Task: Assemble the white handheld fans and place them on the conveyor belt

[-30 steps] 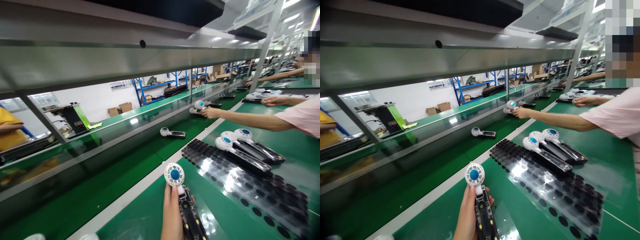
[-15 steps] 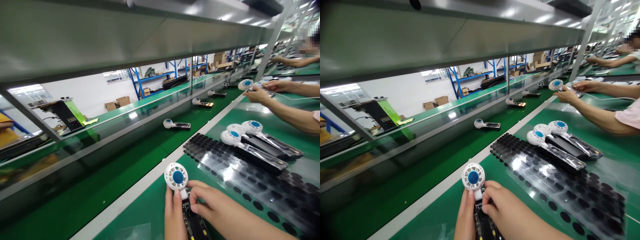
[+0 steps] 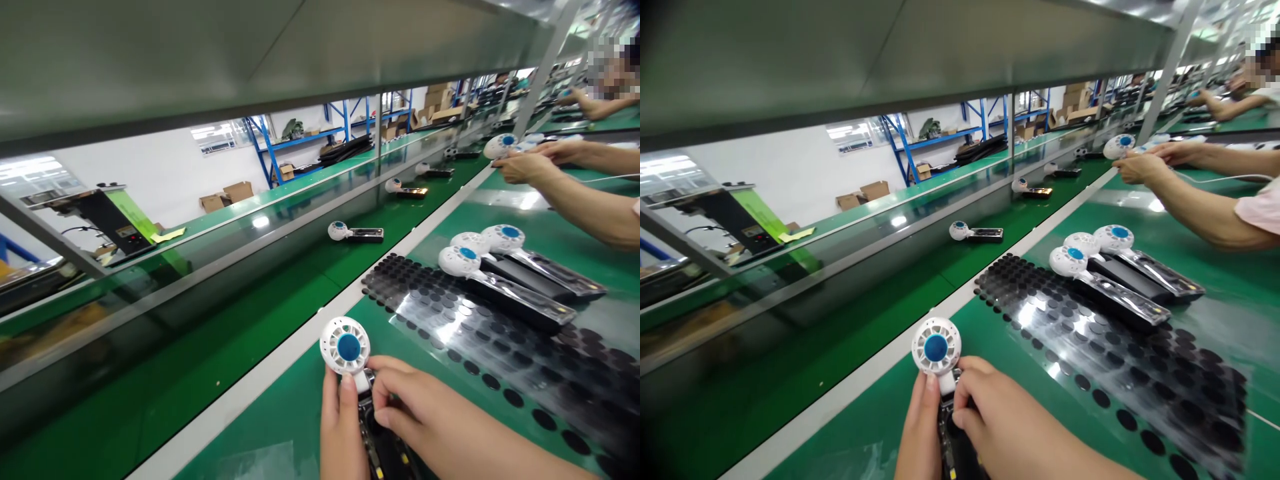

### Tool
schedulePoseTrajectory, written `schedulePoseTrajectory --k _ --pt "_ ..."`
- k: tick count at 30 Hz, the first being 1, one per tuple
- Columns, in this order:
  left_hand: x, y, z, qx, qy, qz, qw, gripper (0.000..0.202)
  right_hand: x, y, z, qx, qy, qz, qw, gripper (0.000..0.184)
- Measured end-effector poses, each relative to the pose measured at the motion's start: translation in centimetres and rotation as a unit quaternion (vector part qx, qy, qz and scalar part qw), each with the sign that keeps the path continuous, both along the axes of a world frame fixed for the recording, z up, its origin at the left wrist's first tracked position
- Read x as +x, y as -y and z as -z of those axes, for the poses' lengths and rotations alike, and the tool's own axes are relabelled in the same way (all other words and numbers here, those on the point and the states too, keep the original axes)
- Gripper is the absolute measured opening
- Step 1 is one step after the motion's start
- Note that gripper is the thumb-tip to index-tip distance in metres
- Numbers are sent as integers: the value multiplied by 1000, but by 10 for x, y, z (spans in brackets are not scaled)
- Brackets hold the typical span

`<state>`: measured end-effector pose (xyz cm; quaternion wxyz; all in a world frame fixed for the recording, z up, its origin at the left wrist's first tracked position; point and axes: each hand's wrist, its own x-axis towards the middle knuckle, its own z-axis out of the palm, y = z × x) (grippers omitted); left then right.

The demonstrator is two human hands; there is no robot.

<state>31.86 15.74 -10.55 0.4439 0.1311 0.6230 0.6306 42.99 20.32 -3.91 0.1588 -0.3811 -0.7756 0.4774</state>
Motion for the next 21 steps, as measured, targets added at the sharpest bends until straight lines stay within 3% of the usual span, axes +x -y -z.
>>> schedulePoseTrajectory --k 8,21 --pt "1 3 -3 32 33 0 999 51 -1 4 3 -37 -18 28 999 17" --pt "3 4 -11 32 34 18 999 50 -1 9 13 -7 -23 34 999 16"
